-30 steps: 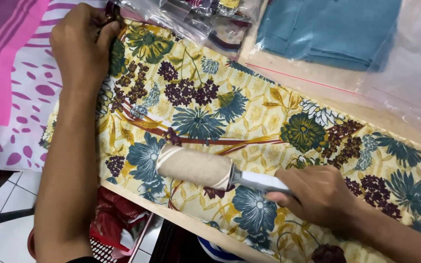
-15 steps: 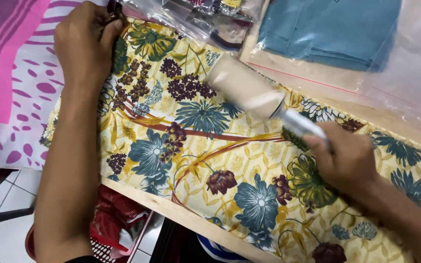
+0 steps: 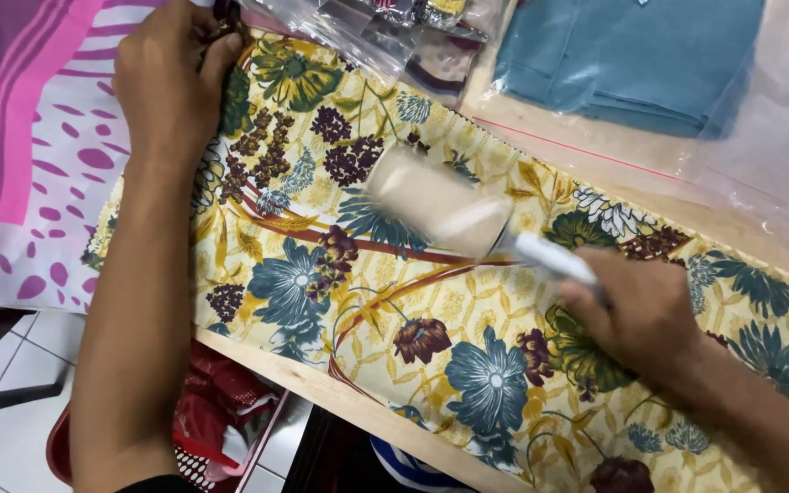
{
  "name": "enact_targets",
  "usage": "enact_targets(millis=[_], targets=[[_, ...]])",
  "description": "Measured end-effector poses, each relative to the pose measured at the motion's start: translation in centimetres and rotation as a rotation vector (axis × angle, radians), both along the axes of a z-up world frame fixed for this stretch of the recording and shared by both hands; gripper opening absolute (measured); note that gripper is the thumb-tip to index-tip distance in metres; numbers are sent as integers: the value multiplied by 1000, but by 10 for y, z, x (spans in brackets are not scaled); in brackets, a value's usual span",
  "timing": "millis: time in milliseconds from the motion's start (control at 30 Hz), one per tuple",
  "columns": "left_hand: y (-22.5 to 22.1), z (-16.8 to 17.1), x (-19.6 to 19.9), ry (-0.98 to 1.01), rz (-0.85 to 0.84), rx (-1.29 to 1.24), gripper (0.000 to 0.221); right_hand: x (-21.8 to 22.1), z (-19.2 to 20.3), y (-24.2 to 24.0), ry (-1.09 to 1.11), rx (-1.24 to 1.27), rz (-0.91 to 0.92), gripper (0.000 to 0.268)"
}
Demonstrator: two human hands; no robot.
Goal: Using a lint roller to remove lint and debris from a floral patterned scarf
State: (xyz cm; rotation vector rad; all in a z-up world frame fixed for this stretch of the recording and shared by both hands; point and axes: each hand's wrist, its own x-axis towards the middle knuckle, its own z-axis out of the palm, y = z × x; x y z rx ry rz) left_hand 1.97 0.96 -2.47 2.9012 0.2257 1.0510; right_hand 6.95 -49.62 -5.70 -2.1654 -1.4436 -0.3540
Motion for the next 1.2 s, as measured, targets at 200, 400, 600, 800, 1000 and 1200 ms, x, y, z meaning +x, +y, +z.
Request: enact_targets(millis=[200,400,600,800,1000,1200], targets=[[-1,1,1,0,2,-29,27,-8,2,15,-72,-67,207,52],[0,1,1,25,22,-40,30,-4,2,7,6,-51,-101,30],[-2,3,0,15,5,-44,28,-15,11,19,-5,-40,205,43],[2,-1,1,13,17,-13,27,8,1,14,35,-169,-191,39],[0,1,0,22,19,-20,31,5,0,8,67,-61,-311,30],[-1,1,1,16,15,-44,29,8,-8,4,-34,-113,-104,32]])
